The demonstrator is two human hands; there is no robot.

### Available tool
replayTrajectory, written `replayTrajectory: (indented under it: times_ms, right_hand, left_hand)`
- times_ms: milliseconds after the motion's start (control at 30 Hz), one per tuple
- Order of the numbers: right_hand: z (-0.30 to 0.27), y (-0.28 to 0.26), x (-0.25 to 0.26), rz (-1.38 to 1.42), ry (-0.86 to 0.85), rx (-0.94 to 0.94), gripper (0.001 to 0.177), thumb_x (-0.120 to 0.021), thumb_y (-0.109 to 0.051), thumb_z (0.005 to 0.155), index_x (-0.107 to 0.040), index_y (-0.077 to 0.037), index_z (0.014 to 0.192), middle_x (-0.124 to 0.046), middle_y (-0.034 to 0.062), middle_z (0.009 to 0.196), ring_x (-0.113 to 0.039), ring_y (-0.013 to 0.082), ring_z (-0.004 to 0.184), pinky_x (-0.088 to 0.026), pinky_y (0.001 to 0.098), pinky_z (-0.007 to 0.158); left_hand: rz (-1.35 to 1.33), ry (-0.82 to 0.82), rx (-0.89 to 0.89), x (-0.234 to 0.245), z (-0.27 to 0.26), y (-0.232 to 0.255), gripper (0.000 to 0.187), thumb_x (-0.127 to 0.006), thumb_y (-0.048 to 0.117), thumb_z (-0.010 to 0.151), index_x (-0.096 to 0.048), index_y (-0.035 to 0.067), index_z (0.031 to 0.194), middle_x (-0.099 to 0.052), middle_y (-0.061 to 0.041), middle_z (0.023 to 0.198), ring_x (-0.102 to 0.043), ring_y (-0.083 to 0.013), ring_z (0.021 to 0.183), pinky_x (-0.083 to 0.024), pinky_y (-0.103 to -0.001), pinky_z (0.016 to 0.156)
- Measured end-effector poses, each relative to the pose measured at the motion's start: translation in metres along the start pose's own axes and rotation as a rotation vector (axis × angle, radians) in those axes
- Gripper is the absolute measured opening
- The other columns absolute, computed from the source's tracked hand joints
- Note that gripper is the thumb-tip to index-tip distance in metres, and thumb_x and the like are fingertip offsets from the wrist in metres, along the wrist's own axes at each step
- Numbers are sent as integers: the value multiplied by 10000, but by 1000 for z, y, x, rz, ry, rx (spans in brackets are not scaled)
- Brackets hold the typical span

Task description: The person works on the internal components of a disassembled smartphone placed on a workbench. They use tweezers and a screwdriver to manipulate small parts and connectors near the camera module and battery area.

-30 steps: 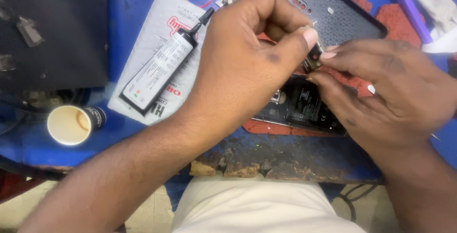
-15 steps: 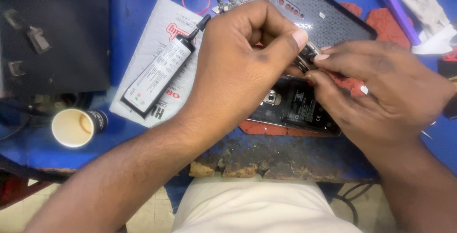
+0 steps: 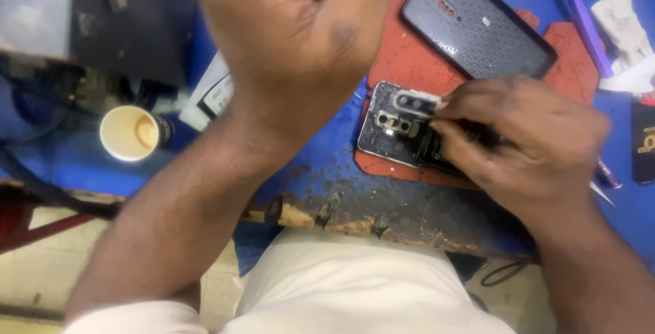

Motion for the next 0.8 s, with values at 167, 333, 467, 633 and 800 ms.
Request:
replayTrajectory:
  times_ms: [167,333,467,633,800]
  right_hand:
    - [3,-10,-7,40,-49,33,186,-847,27,776,-707,32,899,-729,153,861,-745,260,823,-600,366,747]
    - [2,-11,-12,61,-71,27,190,-849,21,756,-704,23,878,-730,137,863,-739,250,818,-589,336,682]
    - [2,-13,-13,49,-88,16,200,-853,12,752,-707,21,889,-728,134,880,-736,257,842,-588,343,699]
    - [1,-11,-13,38,-101,-8,200,-864,15,746,-702,42,860,-731,158,877,-726,247,795,-572,335,643]
    - [3,-8,-14,41,-99,2,205,-866,20,757,-687,59,849,-721,173,861,-727,243,773,-565,321,608]
  left_hand:
    - [154,-121,-145,30,0,61,32,-665,-46,1014,-634,-47,1010,-644,-92,869,-572,-165,744,-375,-327,661]
    - [89,-168,-247,23,-39,63,286,-607,-182,776,-671,-60,1026,-684,-95,845,-618,-176,677,-512,-344,643]
    - [254,-329,-83,26,-82,49,270,-704,-116,791,-680,-65,1054,-668,-142,991,-632,-268,875,-500,-392,801]
    - [326,-390,5,29,-102,36,289,-731,-104,786,-715,-50,1069,-669,-120,1037,-604,-255,928,-488,-386,841]
    - [325,-389,71,27,-96,32,304,-712,-115,772,-725,-40,1066,-668,-114,1015,-589,-246,907,-476,-371,827]
Point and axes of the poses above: each hand's wrist, its own z-axis towards the middle knuckle, its own x-axis out of the back of the hand, y = z × x, the point moved 3 cm from there along z, towards the middle knuckle
